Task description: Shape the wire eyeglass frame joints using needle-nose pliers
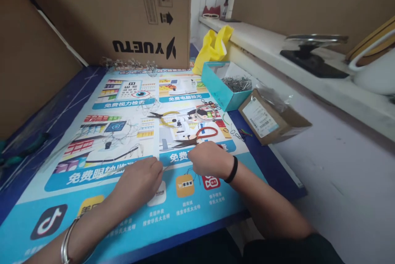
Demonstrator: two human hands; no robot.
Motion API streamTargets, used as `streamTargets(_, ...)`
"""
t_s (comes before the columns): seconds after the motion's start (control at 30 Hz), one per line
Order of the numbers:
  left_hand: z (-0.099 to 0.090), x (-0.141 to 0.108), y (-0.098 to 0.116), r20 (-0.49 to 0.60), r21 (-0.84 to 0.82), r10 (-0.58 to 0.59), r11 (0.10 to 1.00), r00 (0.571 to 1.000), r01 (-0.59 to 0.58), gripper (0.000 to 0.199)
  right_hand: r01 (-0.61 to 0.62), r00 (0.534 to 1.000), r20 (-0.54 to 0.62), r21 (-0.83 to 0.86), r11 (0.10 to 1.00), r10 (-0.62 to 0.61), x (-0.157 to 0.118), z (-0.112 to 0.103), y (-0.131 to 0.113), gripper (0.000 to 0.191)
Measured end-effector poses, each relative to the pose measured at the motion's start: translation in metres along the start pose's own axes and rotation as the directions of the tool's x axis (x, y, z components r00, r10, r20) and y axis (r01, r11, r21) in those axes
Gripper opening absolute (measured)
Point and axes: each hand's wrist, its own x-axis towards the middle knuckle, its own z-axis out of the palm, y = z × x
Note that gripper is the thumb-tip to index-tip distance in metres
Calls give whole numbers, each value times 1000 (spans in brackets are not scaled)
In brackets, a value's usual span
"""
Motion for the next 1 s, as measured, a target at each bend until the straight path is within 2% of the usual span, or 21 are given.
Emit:
streamTargets(0.1,1,-1,-1,-67,-43,19,999,998,-21,20,14,1000,7,20,1000,-14,0,-1,5,20)
streamTargets(0.2,5,-1,-4,-191,-86,30,995,981,-47,21,50,999,-23,76,996,-49,-2,-6,13,21)
streamTargets(0.3,10,0,-6,-343,-152,59,981,937,-117,21,45,988,-157,178,983,-17,-3,-13,22,20)
streamTargets(0.37,12,1,-7,-404,-209,82,962,911,-179,20,-9,961,-266,258,966,80,-3,-17,32,20)
streamTargets(0.43,14,1,-6,-436,-259,105,936,894,-236,17,-79,900,-381,334,939,211,-3,-20,46,20)
streamTargets(0.53,13,1,-3,-453,-322,117,903,884,-285,11,-183,739,-553,385,905,384,-1,-29,82,17)
streamTargets(0.63,11,0,-2,-450,-363,135,875,883,-319,8,-359,597,-651,306,882,469,7,-44,130,21)
streamTargets(0.67,10,0,-1,-449,-370,145,868,881,-331,8,-421,589,-640,278,863,493,12,-49,145,25)
streamTargets(0.7,10,0,-1,-452,-373,154,862,879,-343,8,-488,600,-594,258,834,535,18,-53,159,28)
streamTargets(0.77,11,1,-1,-464,-372,169,853,870,-365,9,-617,657,-395,209,759,643,31,-56,179,37)
streamTargets(0.87,15,2,-1,-496,-360,187,844,848,-398,9,-634,699,-269,197,748,663,45,-51,188,32)
streamTargets(0.97,17,5,-1,-562,-321,214,834,799,-449,13,-621,723,-231,194,759,651,45,-43,183,32)
streamTargets(1.0,17,5,-1,-550,-314,219,840,806,-442,14,-596,749,-216,196,779,627,41,-42,181,32)
